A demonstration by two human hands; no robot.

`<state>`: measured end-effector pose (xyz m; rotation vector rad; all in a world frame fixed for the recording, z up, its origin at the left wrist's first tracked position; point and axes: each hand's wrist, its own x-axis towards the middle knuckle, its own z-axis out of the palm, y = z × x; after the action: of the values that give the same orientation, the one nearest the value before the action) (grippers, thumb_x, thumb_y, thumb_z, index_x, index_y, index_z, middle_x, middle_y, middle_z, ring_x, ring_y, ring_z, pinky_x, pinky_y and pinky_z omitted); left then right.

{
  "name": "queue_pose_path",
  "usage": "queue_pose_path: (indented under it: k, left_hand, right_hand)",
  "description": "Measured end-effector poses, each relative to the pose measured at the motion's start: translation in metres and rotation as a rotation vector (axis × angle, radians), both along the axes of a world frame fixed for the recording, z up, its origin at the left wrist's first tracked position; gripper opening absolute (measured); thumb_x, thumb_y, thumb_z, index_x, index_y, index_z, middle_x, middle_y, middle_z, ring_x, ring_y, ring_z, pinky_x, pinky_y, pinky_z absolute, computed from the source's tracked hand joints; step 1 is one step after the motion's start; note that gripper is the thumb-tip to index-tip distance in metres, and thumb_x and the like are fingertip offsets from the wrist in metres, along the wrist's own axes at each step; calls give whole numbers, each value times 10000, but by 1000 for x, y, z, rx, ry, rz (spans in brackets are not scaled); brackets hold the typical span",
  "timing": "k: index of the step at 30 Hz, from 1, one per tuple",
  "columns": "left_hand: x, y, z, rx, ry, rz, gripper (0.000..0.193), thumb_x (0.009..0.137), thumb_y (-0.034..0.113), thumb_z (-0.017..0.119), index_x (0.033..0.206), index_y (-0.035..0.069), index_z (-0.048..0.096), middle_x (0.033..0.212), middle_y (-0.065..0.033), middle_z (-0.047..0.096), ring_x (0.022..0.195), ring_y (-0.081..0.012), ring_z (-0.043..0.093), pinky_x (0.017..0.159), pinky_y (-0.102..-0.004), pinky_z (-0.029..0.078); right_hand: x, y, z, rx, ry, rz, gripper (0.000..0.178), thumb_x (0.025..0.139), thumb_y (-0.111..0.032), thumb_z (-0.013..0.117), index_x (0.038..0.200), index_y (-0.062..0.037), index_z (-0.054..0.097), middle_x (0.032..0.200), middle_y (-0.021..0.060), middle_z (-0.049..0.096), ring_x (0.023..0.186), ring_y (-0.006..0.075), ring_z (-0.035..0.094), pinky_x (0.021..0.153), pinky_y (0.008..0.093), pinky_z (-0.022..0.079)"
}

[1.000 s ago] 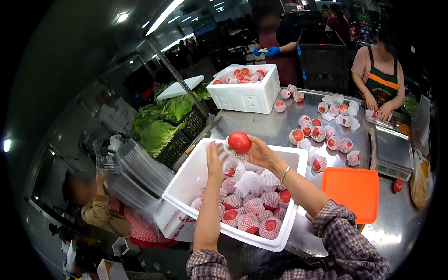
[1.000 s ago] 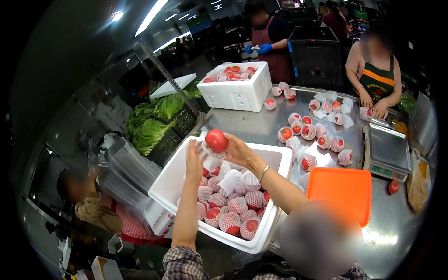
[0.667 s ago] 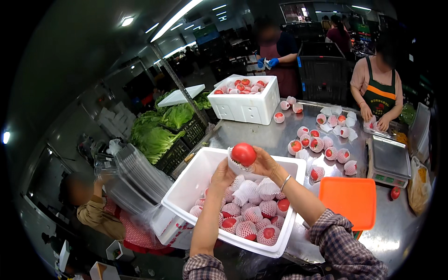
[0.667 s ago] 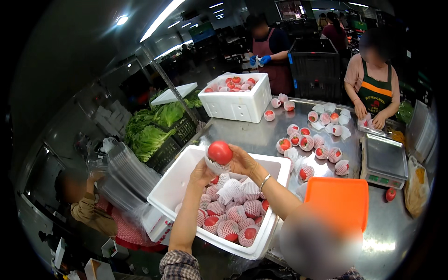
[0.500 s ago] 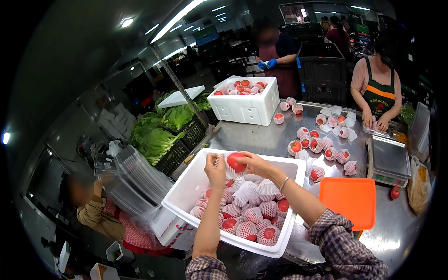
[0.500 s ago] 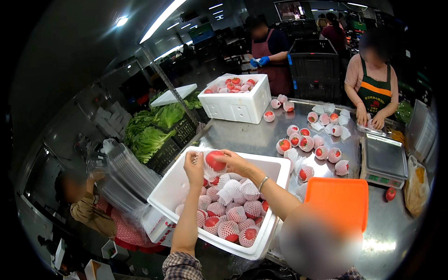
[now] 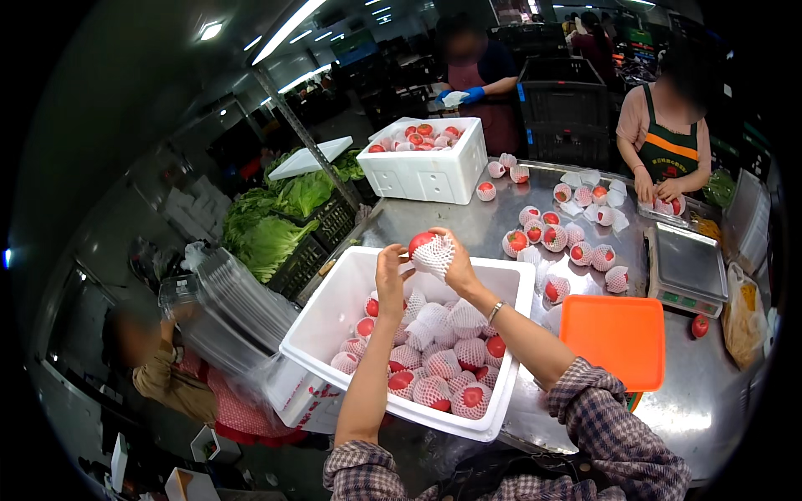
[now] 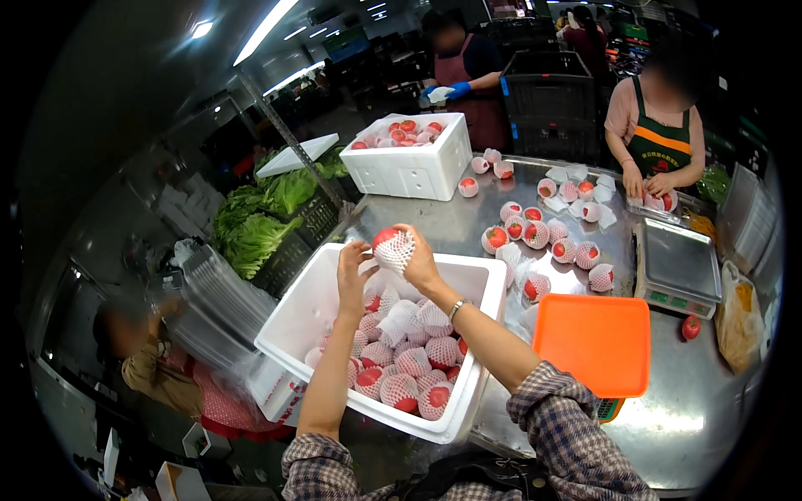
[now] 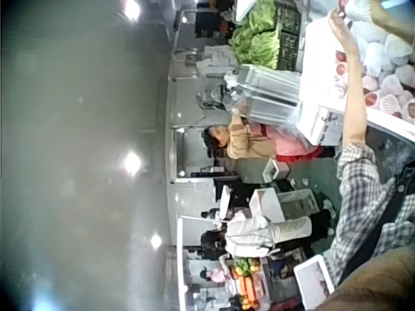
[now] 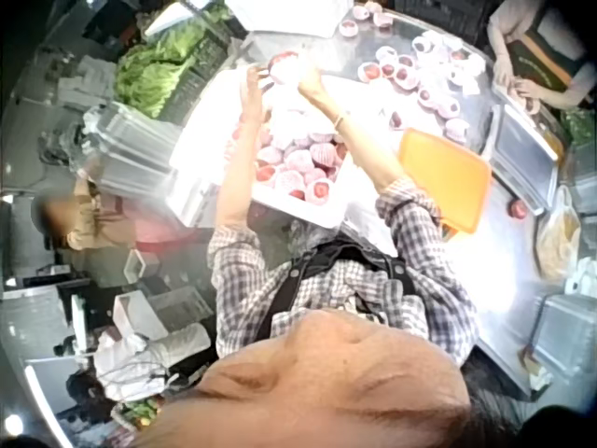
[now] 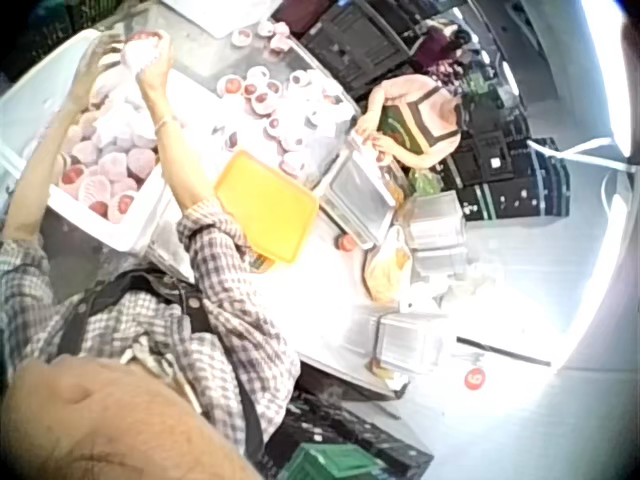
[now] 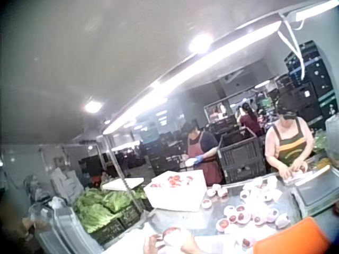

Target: The person wraps individual red apples in white foam netting and places them into a clear plastic clamshell container. The person repeatedly picks up apples from a white bin, wraps each one, and arranges them in the container.

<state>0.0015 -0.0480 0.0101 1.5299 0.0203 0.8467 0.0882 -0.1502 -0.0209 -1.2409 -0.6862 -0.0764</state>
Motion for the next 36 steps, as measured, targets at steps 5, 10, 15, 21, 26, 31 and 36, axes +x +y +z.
queue_pose_path:
  k: [5,10,15,21,26,31,36]
  left_hand:
    - [-1,-2,1,295,167,43,276,775,140,693,994,36,562,977,-24,518,873,-129,514,768,-248,444]
    - [2,9,-4,-197,294,22,457,883,449,517,1199,131,432,1127,-33,509,1004,-185,525,829,-443,439]
    - [8,16,-15,-607,372,-443,370,890,427,513,1121,138,512,1123,-26,557,1028,-190,546,822,-438,477]
    - [11,21,-16,-898,347,-424,319,904,386,491,1017,99,574,994,-42,625,931,-205,592,806,-389,506]
    - [6,41,-17,-1005,308,-326,261,872,327,565,990,95,570,948,-50,631,870,-196,614,731,-366,550]
    - [8,35,-11,-754,169,-216,318,836,290,634,1044,87,507,960,-71,606,856,-199,618,694,-354,566]
    - [5,30,-6,-547,35,-35,413,835,281,642,1117,81,416,1019,-93,559,862,-197,612,679,-335,561]
  right_hand:
    - [2,0,-5,-36,-149,-87,524,691,-215,742,1124,-43,502,1002,140,574,933,283,571,812,345,456]
    - [5,5,-8,121,49,191,481,749,-163,684,1174,-37,497,1041,92,596,918,157,574,804,289,464]
    - [1,-1,-8,14,-34,227,335,790,-148,627,1096,-17,586,1013,78,631,884,113,578,786,256,468]
    - [9,4,-22,-104,-125,-60,207,766,-96,610,942,8,643,826,102,660,763,171,623,713,271,480]
    - [8,-3,-5,-83,65,-110,136,754,-88,631,840,17,623,785,73,645,695,122,602,638,265,476]
    - [6,-7,0,4,257,-64,114,833,-133,557,852,-24,583,794,27,611,691,98,571,622,225,462]
    - [5,-15,8,43,538,370,255,864,-281,524,895,-43,609,849,27,614,739,101,567,673,230,449]
